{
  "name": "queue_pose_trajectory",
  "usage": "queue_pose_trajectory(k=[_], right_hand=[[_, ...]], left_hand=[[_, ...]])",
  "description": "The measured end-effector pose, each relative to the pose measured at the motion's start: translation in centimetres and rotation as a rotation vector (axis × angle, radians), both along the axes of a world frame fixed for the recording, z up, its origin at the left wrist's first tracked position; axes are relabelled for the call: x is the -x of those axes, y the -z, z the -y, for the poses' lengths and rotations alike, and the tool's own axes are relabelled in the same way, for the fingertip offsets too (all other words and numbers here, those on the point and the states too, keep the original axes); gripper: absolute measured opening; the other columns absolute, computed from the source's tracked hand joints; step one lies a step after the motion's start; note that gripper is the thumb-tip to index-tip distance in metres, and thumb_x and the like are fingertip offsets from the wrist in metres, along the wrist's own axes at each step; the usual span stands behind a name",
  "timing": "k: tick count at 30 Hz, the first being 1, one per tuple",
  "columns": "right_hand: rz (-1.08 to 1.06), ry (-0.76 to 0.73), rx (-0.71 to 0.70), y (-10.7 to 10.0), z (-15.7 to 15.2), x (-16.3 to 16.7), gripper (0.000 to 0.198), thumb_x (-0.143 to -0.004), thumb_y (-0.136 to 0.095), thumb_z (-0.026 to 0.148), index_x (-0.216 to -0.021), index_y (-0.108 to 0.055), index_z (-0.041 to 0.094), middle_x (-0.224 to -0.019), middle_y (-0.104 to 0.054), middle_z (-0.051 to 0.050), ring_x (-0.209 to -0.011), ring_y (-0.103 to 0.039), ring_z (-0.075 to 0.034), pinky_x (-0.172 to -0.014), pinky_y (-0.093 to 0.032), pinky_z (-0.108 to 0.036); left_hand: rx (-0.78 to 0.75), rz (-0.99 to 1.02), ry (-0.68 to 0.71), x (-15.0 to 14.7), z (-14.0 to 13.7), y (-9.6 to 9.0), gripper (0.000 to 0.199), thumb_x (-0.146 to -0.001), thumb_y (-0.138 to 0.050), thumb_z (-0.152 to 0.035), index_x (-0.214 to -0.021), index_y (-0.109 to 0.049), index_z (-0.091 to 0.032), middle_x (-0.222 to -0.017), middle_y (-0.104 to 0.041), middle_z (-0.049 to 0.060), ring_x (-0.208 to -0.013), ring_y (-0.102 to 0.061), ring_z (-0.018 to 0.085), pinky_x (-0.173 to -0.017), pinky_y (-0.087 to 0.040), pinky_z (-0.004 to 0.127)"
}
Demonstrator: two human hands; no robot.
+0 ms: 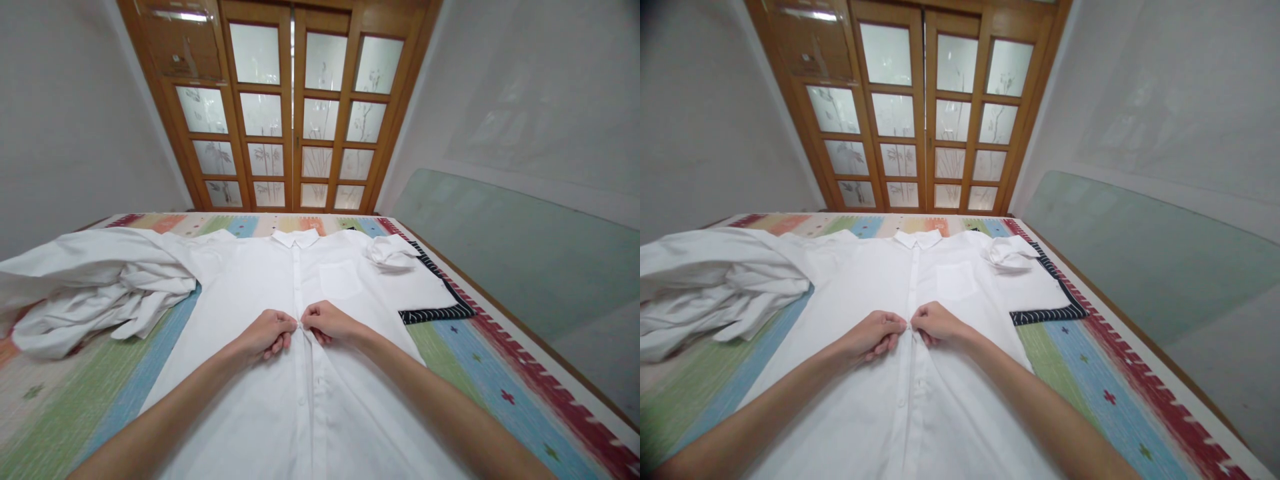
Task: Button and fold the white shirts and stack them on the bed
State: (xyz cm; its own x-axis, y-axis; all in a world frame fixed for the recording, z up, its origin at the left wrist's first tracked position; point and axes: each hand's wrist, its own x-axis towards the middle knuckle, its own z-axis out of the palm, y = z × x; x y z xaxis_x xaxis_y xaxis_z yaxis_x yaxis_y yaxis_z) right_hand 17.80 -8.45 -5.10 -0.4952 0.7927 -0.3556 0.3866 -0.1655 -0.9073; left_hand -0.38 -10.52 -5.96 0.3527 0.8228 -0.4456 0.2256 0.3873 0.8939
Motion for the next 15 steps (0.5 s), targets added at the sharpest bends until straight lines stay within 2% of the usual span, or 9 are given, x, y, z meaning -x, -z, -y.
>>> queue_pose_trajectory(k=[9, 15], right_hand=[[-0.029, 0.068, -0.057, 0.53, 0.01, 0.18, 0.013, -0.074, -0.048, 0.012, -0.064, -0.055, 0.018, -0.034, -0.047, 0.008, -0.029, -0.037, -0.007, -0.032, -0.024, -0.017], [-0.017, 0.055, -0.024, -0.23, 0.18, 0.16, 0.014, -0.075, -0.048, 0.012, -0.063, -0.055, 0.017, -0.034, -0.047, 0.008, -0.029, -0.038, -0.006, -0.033, -0.027, -0.016]], left_hand=[[0.001, 0.022, -0.013, -0.05, -0.03, -0.31, 0.026, -0.068, -0.064, -0.041, -0.066, -0.055, -0.016, -0.042, -0.05, -0.007, -0.027, -0.031, 0.003, -0.028, -0.02, 0.018], [-0.018, 0.004, -0.001, -0.24, 0.22, -0.64, 0.027, -0.071, -0.063, -0.04, -0.061, -0.053, -0.017, -0.041, -0.049, -0.006, -0.028, -0.033, 0.004, -0.029, -0.021, 0.018]])
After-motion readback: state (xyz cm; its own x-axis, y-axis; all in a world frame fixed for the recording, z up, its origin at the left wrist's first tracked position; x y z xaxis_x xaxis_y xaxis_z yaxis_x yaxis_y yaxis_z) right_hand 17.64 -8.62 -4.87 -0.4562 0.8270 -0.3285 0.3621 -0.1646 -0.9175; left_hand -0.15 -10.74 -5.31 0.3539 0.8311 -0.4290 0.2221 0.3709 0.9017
